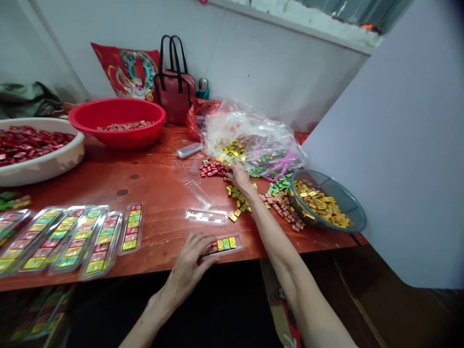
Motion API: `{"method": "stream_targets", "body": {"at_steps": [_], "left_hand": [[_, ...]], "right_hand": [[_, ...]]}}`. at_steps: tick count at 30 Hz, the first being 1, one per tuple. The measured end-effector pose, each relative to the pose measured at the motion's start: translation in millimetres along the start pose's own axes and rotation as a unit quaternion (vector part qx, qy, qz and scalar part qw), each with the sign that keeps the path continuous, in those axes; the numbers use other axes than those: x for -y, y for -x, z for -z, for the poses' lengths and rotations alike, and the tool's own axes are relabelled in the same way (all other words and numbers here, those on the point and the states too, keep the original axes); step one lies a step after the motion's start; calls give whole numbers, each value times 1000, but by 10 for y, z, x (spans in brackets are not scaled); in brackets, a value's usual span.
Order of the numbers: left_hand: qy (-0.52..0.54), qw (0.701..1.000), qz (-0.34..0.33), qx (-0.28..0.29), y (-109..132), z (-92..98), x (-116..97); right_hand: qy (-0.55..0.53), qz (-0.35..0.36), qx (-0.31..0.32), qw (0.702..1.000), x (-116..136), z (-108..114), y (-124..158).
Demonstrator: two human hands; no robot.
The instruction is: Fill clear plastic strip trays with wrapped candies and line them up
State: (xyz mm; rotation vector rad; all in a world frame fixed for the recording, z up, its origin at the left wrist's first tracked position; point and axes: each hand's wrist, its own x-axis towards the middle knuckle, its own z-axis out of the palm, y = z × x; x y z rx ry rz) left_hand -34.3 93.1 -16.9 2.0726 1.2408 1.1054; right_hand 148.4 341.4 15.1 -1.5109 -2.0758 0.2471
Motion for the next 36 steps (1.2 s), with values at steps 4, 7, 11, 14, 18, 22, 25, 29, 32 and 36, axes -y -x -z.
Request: {"method": "stream_targets", "body": {"at_steps": [4,7,11,14,18,22,25,29,32,36], "left_hand": [[12,999,10,-35,13,34,-18],[20,995,38,-89,19,90,-84],[109,978,145,-100,11,149,-221],[234,945,213,-86,-21,117,-330],[331,912,225,-91,-58,29,-478],[366,893,249,-81,-23,0,-610],[384,881,269,-63,25,9,-666],[396,874,275,-59,68,-13,-675],[396,874,276,-57,116,-78,-676],[354,901,248,-16,232,-148,-661]], "right_hand": [[-28,7,20,999,-15,63,-66],[-59,8,20,998,53,237,50],[-305,-10,65,950,276,509,540],[-439,-37,124,889,498,653,1066],[-511,-77,158,842,729,713,1692],[-546,-129,154,813,818,677,2078],[-554,-142,150,807,829,658,2216],[-552,-150,135,809,842,669,2304],[-555,-153,123,808,853,658,2393],[-544,-171,95,816,759,602,2506]]}}
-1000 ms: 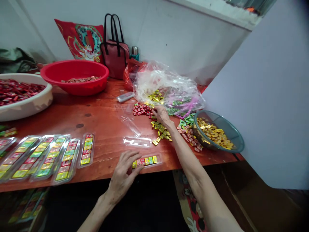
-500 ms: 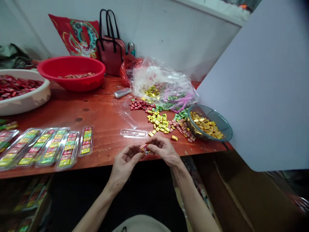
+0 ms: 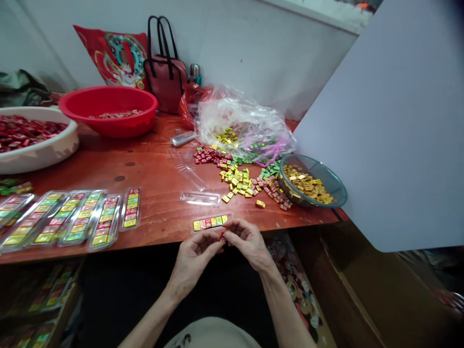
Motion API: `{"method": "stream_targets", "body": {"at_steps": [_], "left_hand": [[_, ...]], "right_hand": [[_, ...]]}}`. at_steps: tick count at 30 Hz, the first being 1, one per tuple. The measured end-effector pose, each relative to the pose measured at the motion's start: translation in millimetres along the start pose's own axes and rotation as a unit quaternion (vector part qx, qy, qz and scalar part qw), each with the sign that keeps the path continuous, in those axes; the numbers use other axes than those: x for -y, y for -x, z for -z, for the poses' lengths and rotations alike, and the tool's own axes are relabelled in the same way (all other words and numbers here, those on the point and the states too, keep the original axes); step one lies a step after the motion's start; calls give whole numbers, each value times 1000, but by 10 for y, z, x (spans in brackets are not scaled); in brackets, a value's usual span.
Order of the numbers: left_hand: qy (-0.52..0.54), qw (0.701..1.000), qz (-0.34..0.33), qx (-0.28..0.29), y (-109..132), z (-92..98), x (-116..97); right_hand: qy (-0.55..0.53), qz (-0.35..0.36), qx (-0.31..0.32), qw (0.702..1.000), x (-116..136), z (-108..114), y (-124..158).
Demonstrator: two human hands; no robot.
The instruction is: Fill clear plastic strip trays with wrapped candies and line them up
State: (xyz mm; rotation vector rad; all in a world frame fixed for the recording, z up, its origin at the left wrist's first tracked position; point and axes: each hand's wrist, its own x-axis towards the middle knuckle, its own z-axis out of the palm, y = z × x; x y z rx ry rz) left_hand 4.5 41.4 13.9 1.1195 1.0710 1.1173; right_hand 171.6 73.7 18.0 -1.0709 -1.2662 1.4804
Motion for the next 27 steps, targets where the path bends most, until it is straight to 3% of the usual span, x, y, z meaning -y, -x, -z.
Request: {"method": "stream_targets", "body": {"at_steps": [3,6,8,12,16,24,27], "left_hand": [[-155,984,-87,-17,-3,102,42],[-298,925,-222,-75,-124,269,61],[-363,889,-269,-78,-232,357,88],[-426,857,-287,-42,-368,401,187],[-433,853,-289,-42,-385,359,233],[-448,859,-248,-15,-366,333,102],[-461,858,-224,-20,-347,308,55]], "right_hand": [[49,21,-56,997,-55,158,-75],[149,63,-86,983,-31,298,-224],[231,92,-77,966,5,321,-306],[351,128,-43,927,21,230,-360],[417,140,-77,895,-52,144,-338],[465,155,-61,870,-160,176,-299],[477,153,-87,861,-208,182,-302]]}}
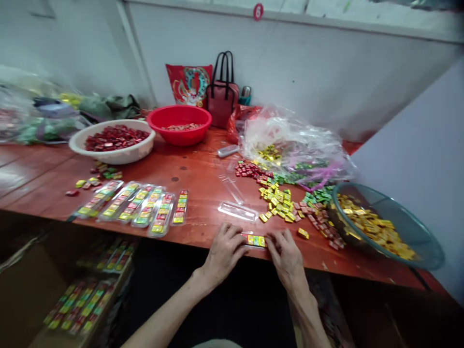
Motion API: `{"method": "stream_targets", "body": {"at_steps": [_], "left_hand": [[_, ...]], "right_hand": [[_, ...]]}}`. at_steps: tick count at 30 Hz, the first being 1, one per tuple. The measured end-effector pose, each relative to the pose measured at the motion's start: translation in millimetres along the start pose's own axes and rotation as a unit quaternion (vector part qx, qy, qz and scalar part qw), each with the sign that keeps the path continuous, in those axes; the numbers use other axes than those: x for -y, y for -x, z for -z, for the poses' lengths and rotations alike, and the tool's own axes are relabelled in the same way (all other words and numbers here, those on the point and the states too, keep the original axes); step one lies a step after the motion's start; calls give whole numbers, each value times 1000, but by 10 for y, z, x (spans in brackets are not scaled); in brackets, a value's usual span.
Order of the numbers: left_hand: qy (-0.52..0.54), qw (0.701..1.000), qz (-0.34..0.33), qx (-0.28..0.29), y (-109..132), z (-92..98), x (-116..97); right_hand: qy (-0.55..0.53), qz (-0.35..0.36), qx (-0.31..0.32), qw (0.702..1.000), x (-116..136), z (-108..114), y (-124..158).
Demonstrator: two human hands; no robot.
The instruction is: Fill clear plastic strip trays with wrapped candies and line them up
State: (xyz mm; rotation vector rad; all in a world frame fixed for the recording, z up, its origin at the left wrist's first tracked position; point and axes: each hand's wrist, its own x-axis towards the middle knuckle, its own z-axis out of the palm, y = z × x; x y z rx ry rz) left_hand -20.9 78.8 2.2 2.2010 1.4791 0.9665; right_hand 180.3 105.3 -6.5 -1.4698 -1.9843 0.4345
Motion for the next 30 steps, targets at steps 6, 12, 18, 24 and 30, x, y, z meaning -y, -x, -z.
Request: {"method": "stream_targets", "body": {"at_steps": [6,12,18,24,30], "left_hand": [[11,998,47,-40,152,29,-14],[64,983,70,-156,430,214,115],[-11,968,80,-237,613,524,271],[-39,956,81,-278,703,689,412],[-28,953,89,-289,725,698,481]], "right_hand": [[-52,-11,10,999,112,-97,-101],[-171,99,88,976,633,-399,-703],[-287,163,241,913,1211,-876,-1488],[-348,155,377,845,1507,-1350,-1921],[-291,155,350,877,1609,-1700,-2063]]}}
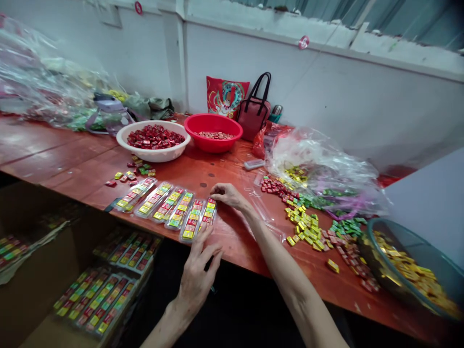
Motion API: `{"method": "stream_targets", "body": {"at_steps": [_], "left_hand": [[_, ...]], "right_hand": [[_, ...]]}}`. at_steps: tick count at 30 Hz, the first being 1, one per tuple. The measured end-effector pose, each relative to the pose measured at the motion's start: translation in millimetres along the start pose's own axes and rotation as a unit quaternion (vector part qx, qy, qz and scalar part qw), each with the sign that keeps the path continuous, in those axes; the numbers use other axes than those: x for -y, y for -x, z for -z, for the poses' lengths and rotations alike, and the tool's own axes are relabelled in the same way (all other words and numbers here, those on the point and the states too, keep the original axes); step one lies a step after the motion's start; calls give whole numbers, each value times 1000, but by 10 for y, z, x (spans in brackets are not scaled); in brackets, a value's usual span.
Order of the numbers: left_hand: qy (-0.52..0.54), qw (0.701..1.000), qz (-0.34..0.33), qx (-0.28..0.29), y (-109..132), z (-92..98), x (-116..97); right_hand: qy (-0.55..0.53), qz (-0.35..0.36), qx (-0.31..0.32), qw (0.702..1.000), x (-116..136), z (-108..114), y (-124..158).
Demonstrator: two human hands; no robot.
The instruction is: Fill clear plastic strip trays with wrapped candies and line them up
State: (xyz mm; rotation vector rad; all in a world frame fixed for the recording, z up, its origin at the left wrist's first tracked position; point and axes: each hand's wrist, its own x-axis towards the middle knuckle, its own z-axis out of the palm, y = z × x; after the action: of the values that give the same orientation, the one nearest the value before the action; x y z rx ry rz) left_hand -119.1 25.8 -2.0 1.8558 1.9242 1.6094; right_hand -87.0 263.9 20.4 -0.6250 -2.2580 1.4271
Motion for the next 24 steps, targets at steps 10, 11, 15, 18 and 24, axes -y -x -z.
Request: {"method": "stream_targets", "body": {"at_steps": [10,11,15,18,24], "left_hand": [[45,997,46,46,-59,-14,0],[54,995,57,53,-60,-27,-19],[127,977,138,98,-66,-156,-127],[184,960,170,128,-98,-306,-205],[104,974,30,197,-287,-599,-227]], "right_hand": [[287,-16,-149,946,112,386,1009],[326,-37,-163,930,100,402,1215],[431,-115,-214,869,-7,365,1882],[422,-143,-227,866,-53,322,2114],[286,-82,-210,931,60,286,2256]]}}
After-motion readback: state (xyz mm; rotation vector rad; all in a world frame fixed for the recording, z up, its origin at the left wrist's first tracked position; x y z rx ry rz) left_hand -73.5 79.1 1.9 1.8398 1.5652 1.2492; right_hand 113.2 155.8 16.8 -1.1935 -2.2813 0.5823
